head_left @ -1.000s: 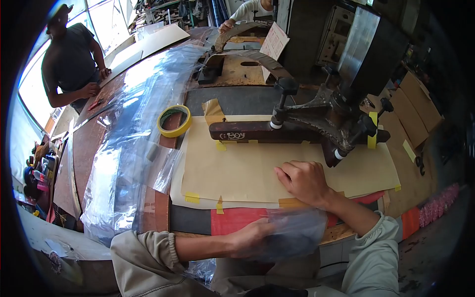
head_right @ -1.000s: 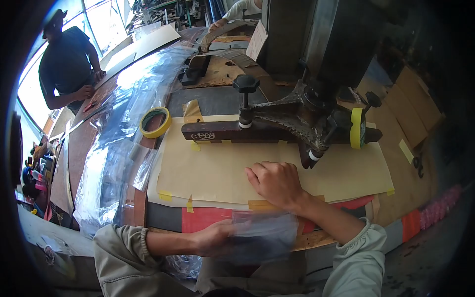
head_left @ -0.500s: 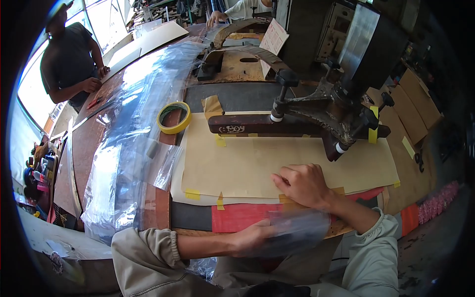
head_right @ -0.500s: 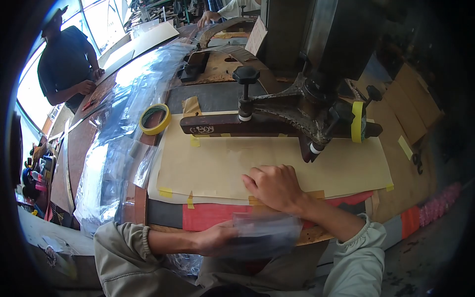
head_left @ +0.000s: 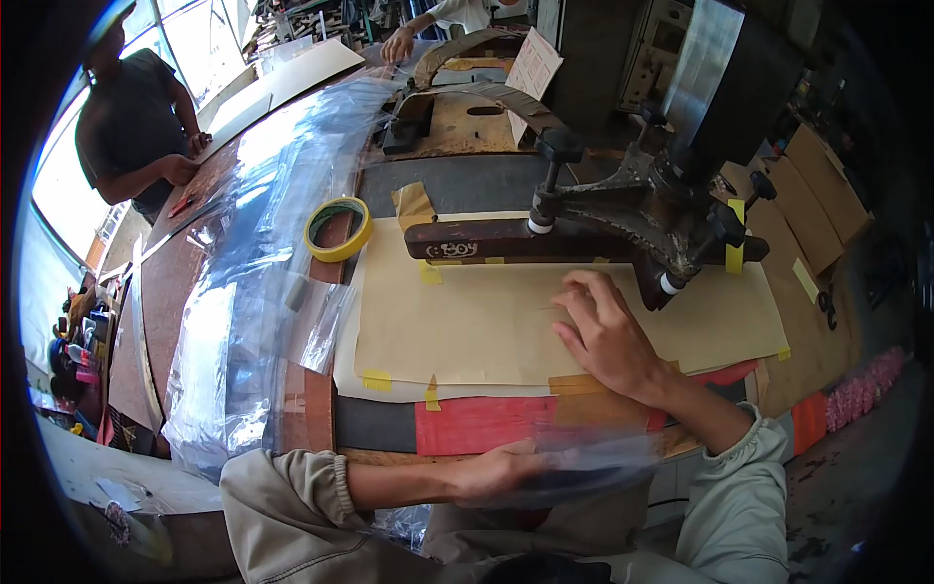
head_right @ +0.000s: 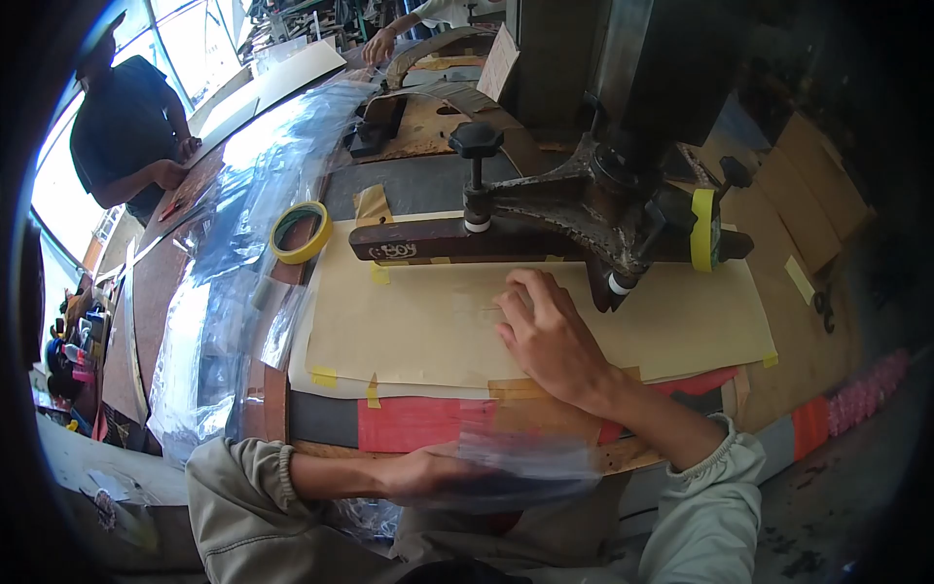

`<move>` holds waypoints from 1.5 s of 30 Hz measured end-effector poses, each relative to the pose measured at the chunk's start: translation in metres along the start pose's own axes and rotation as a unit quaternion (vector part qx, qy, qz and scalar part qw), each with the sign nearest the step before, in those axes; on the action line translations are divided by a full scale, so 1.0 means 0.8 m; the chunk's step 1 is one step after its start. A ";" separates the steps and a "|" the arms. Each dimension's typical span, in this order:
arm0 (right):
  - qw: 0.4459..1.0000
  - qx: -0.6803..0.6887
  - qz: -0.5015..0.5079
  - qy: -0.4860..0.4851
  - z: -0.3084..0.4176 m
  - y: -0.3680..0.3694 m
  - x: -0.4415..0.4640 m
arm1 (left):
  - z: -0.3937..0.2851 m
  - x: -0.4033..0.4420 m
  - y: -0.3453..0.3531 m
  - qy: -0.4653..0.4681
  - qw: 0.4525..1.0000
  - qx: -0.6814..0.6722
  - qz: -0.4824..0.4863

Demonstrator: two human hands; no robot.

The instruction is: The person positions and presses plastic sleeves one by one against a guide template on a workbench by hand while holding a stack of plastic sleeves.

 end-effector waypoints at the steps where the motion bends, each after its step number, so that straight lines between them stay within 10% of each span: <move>1: 0.999 -0.031 -0.014 -0.026 0.001 0.002 0.000 | 0.004 0.003 0.000 -0.014 1.000 0.003 0.009; 10: 0.998 -0.033 0.045 -0.010 0.005 0.006 -0.003 | 0.027 -0.001 0.005 -0.079 0.995 0.053 0.000; 27: 0.995 -0.034 0.093 0.013 0.005 0.010 -0.001 | 0.022 -0.003 0.001 0.081 0.975 0.194 0.074; 31: 0.997 -0.042 0.061 -0.021 0.010 0.000 0.005 | 0.034 0.002 0.000 -0.024 0.980 0.197 0.015; 36: 0.998 -0.015 0.062 -0.007 0.008 0.002 0.004 | 0.074 0.016 -0.017 0.174 0.908 0.379 0.034; 45: 0.991 0.042 0.124 0.020 -0.012 0.012 0.006 | 0.071 0.015 -0.018 0.219 0.917 0.331 0.028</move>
Point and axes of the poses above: each hand's wrist, its own x-axis towards the middle knuckle, its own y-axis out of the palm, z = x × y, the point moved 5 cm from there along x, towards the middle knuckle, and after that the axes turned 5 degrees about -y, right-handed, at the moved point
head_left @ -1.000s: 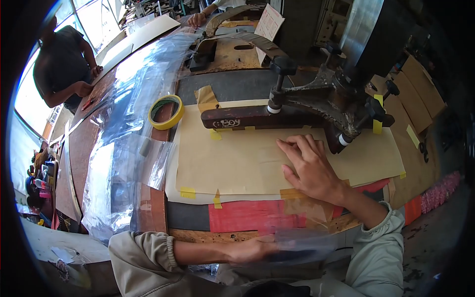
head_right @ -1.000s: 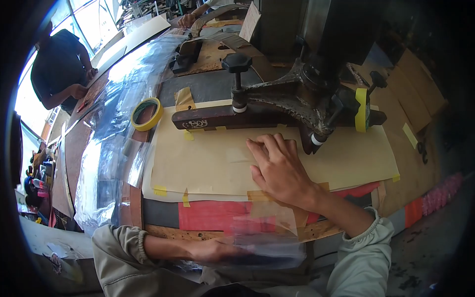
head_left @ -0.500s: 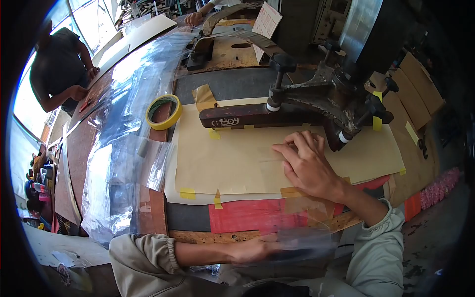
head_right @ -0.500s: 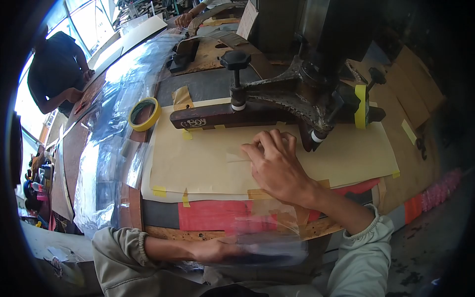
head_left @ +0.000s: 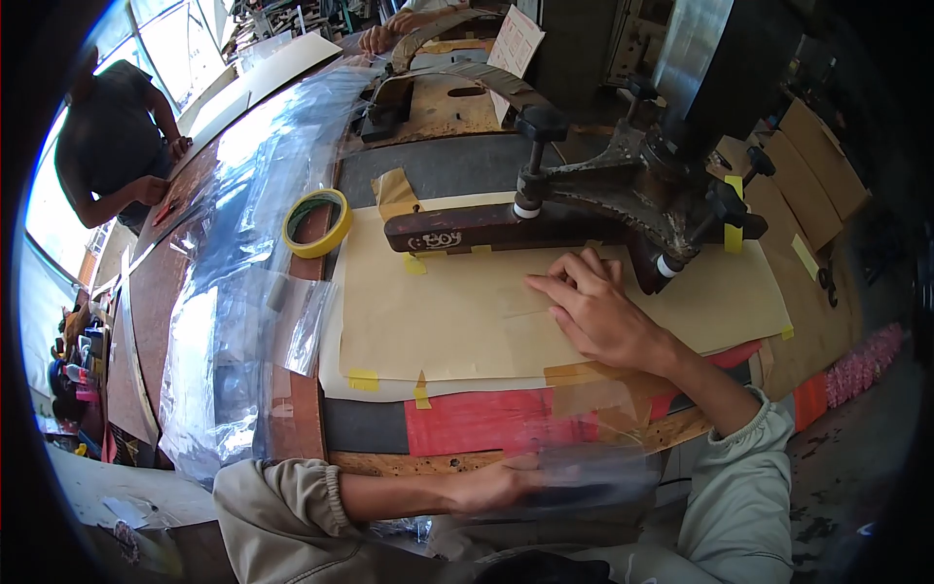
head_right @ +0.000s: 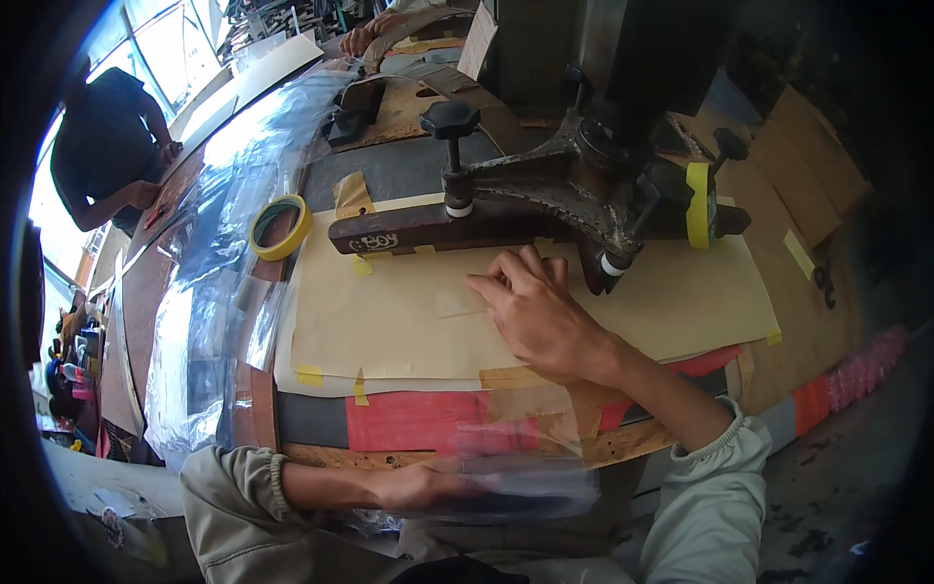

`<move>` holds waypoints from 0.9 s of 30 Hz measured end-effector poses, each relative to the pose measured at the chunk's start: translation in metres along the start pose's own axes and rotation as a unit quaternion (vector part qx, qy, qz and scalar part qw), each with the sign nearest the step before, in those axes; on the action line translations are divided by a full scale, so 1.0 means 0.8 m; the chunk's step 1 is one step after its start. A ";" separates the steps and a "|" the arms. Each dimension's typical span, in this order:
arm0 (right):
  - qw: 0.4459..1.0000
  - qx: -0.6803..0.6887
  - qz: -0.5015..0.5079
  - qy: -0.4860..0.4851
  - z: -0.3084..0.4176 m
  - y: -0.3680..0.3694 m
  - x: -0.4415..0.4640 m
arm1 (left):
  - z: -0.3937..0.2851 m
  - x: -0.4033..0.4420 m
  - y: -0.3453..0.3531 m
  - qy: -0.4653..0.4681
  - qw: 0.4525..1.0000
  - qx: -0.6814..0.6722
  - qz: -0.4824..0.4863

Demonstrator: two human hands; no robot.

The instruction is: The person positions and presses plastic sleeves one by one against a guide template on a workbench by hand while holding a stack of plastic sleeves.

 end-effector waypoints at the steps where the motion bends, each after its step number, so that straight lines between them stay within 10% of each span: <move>1: 1.000 0.001 0.005 0.002 0.000 0.000 0.000 | 0.004 0.000 0.000 -0.017 1.000 -0.011 0.004; 16: 1.000 -0.016 -0.023 0.014 -0.005 0.004 0.002 | 0.016 -0.003 -0.005 -0.165 0.985 -0.010 0.047; 27: 0.999 -0.006 -0.047 -0.013 0.000 -0.007 0.006 | 0.021 -0.002 -0.003 -0.022 0.999 0.006 0.034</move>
Point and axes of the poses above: each hand's wrist, its own x-axis towards the middle knuckle, its own y-axis out of the palm, z = x × y, the point moved 5 cm from there along x, towards the middle knuckle, and after that the axes turned 5 degrees about -y, right-handed, at the moved point
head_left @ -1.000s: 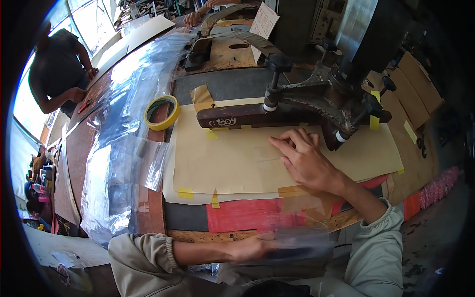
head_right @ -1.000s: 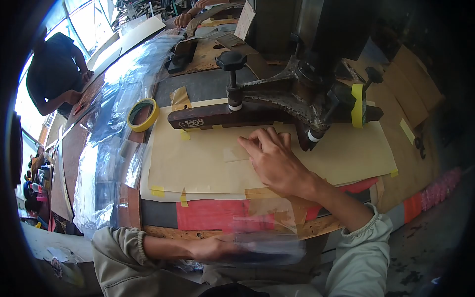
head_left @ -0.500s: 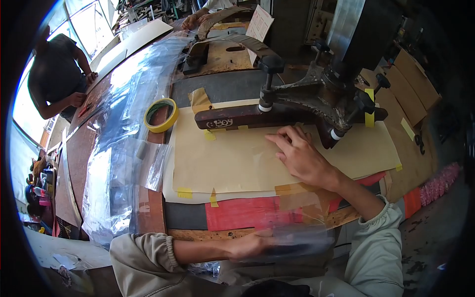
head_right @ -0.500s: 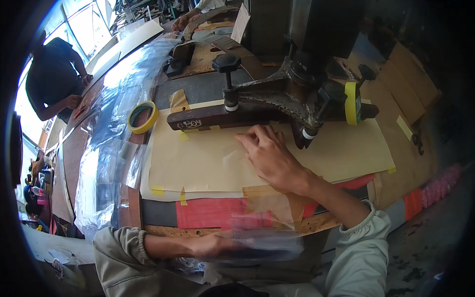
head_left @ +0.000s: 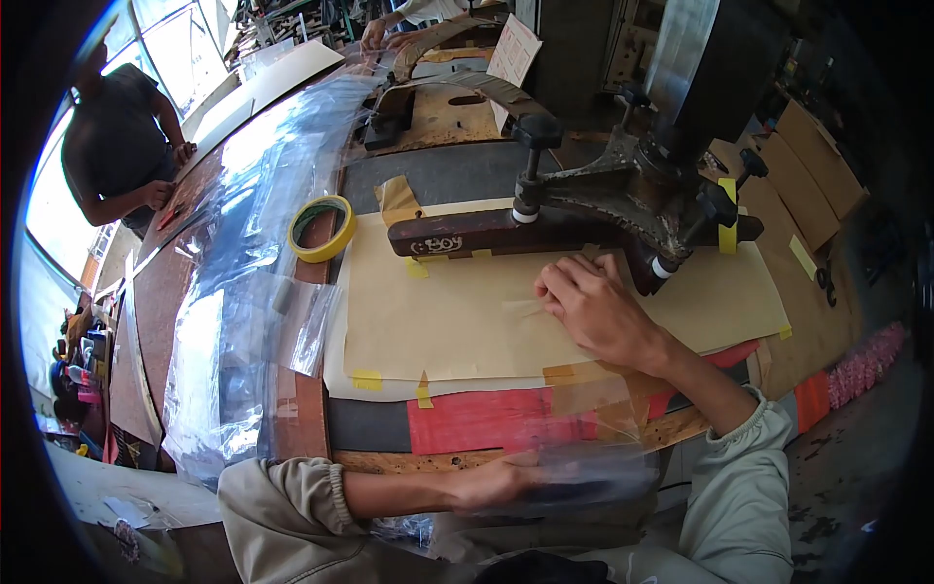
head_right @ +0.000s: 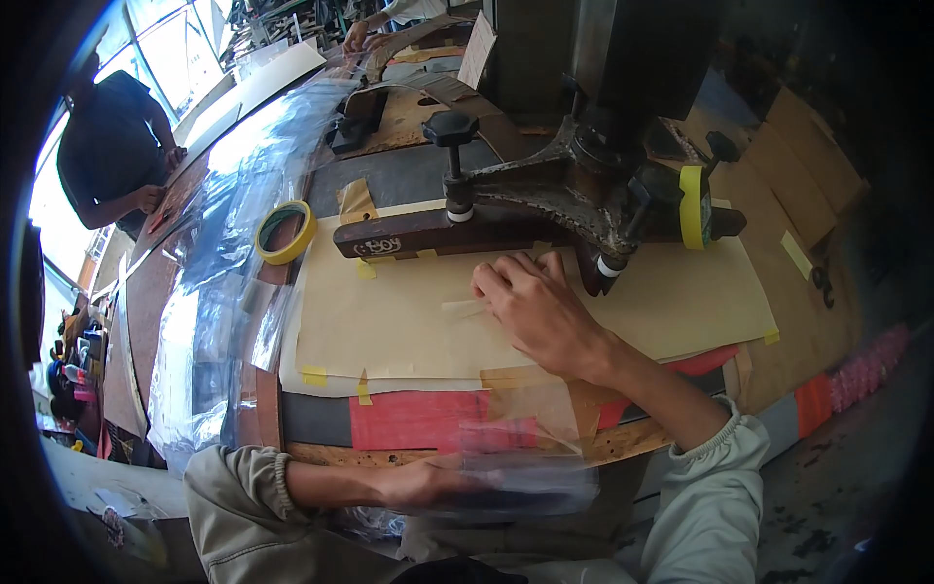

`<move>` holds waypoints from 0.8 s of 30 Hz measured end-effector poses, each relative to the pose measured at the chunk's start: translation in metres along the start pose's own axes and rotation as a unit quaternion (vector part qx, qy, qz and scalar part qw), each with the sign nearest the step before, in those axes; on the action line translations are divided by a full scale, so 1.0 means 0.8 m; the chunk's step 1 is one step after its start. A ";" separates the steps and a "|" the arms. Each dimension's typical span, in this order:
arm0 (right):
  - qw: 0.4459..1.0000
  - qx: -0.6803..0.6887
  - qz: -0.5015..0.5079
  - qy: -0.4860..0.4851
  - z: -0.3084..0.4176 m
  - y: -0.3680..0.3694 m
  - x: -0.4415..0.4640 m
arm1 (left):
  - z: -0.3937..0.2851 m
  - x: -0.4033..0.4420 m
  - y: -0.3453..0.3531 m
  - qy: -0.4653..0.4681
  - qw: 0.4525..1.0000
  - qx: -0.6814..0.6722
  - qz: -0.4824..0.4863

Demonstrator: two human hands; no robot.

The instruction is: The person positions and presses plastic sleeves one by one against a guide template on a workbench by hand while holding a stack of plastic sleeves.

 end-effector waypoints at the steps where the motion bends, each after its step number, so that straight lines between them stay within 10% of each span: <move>1: 1.000 0.008 -0.007 -0.007 -0.002 -0.001 0.001 | 0.000 0.001 0.001 0.015 1.000 0.014 0.002; 10: 0.933 0.329 0.045 0.138 0.000 -0.053 0.016 | -0.008 0.001 -0.001 -0.004 1.000 0.017 0.001; 24: 0.954 0.265 -0.118 0.072 0.014 -0.137 0.031 | -0.079 -0.015 -0.029 -0.030 0.997 0.064 -0.036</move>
Point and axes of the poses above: each hand's wrist, its own x-axis towards the middle knuckle, its own y-axis out of the palm, z = x × y, the point moved 5 cm from there along x, towards the middle knuckle, and after that the axes turned 5 degrees about -y, right-handed, at the moved point
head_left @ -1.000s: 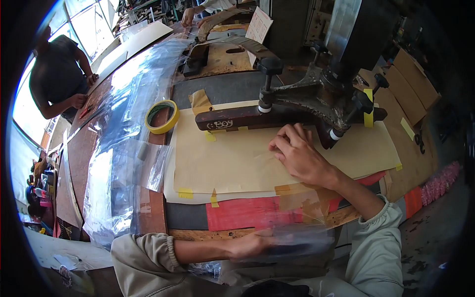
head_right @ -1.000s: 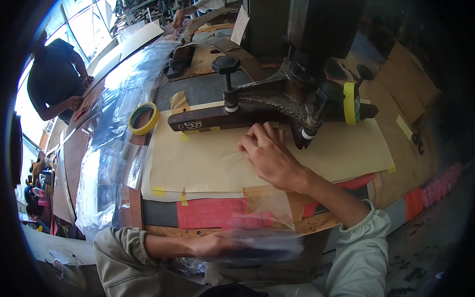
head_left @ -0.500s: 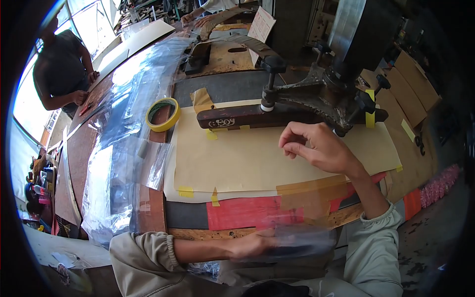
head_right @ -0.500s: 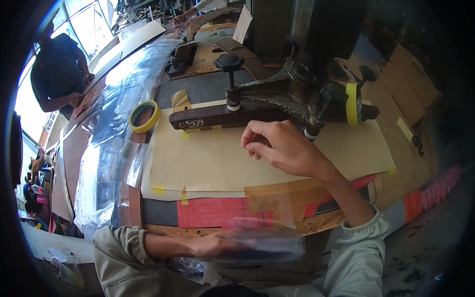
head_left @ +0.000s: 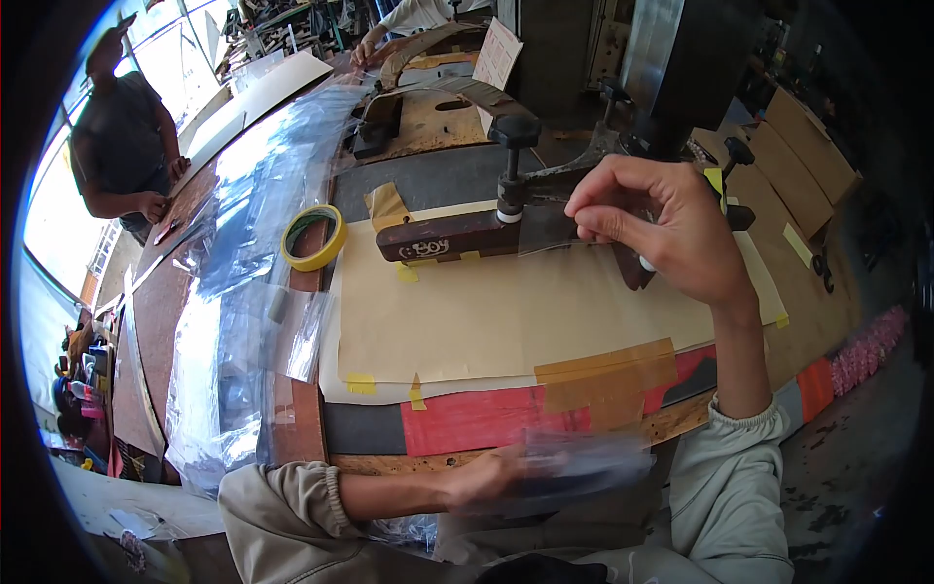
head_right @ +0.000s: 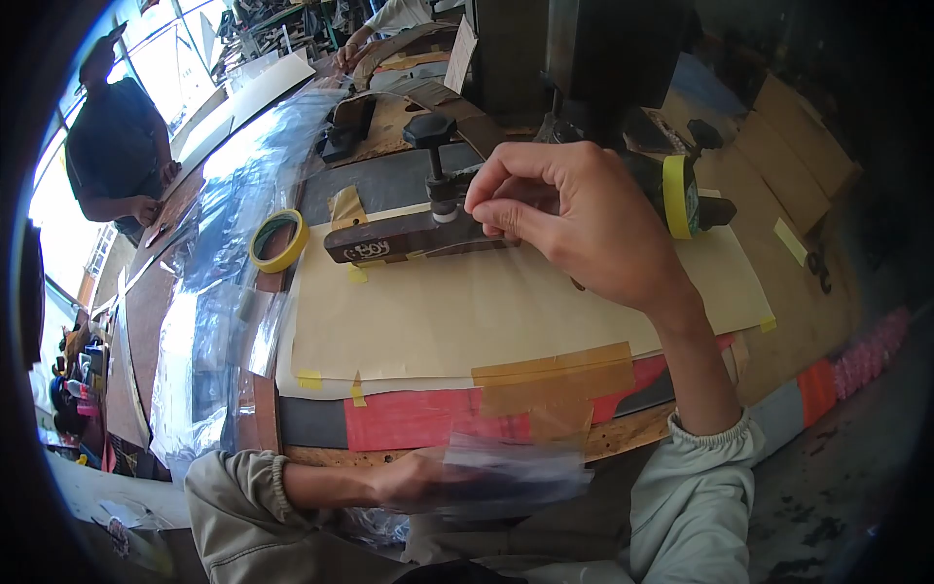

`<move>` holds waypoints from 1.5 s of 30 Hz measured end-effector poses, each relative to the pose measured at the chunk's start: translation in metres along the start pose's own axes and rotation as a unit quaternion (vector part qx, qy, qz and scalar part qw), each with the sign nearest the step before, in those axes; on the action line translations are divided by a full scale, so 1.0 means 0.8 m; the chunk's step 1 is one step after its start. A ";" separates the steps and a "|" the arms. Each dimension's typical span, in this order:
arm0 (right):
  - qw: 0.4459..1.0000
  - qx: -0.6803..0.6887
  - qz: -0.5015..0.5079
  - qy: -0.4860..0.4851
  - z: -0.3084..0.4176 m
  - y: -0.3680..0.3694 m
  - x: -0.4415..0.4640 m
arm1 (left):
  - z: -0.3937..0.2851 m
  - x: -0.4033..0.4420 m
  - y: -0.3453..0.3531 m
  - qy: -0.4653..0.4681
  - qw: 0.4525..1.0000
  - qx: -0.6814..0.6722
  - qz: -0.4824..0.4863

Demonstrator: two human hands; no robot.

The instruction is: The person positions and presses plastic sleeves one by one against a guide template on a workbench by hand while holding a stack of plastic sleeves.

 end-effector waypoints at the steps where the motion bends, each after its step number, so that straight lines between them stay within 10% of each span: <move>1: 0.999 -0.034 -0.011 -0.017 0.003 -0.003 0.000 | 0.004 -0.001 0.001 0.017 1.000 0.005 -0.008; 8: 0.984 -0.112 -0.056 -0.125 0.027 0.012 -0.008 | -0.024 0.003 -0.002 -0.262 0.947 -0.186 0.003; 14: 0.979 -0.158 0.008 -0.129 0.016 0.022 -0.008 | 0.028 0.007 0.023 -0.259 0.865 -0.427 -0.036; 19: 0.959 -0.251 0.086 -0.099 -0.018 0.051 -0.010 | 0.017 -0.008 0.018 -0.120 0.974 -0.183 -0.063; 29: 0.940 -0.304 0.125 -0.086 -0.063 0.090 -0.034 | -0.030 -0.008 0.014 -0.300 0.899 -0.304 -0.099; 45: 0.926 -0.349 0.135 -0.057 -0.062 0.096 -0.039 | 0.002 -0.007 0.017 -0.104 0.993 0.021 -0.056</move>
Point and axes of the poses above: each hand's wrist, its own x-axis towards the middle knuckle, its own y-axis out of the palm, z = x × y, the point moved 5 cm from there along x, towards the middle knuckle, and after that the axes turned 5 degrees about -y, right-handed, at the moved point
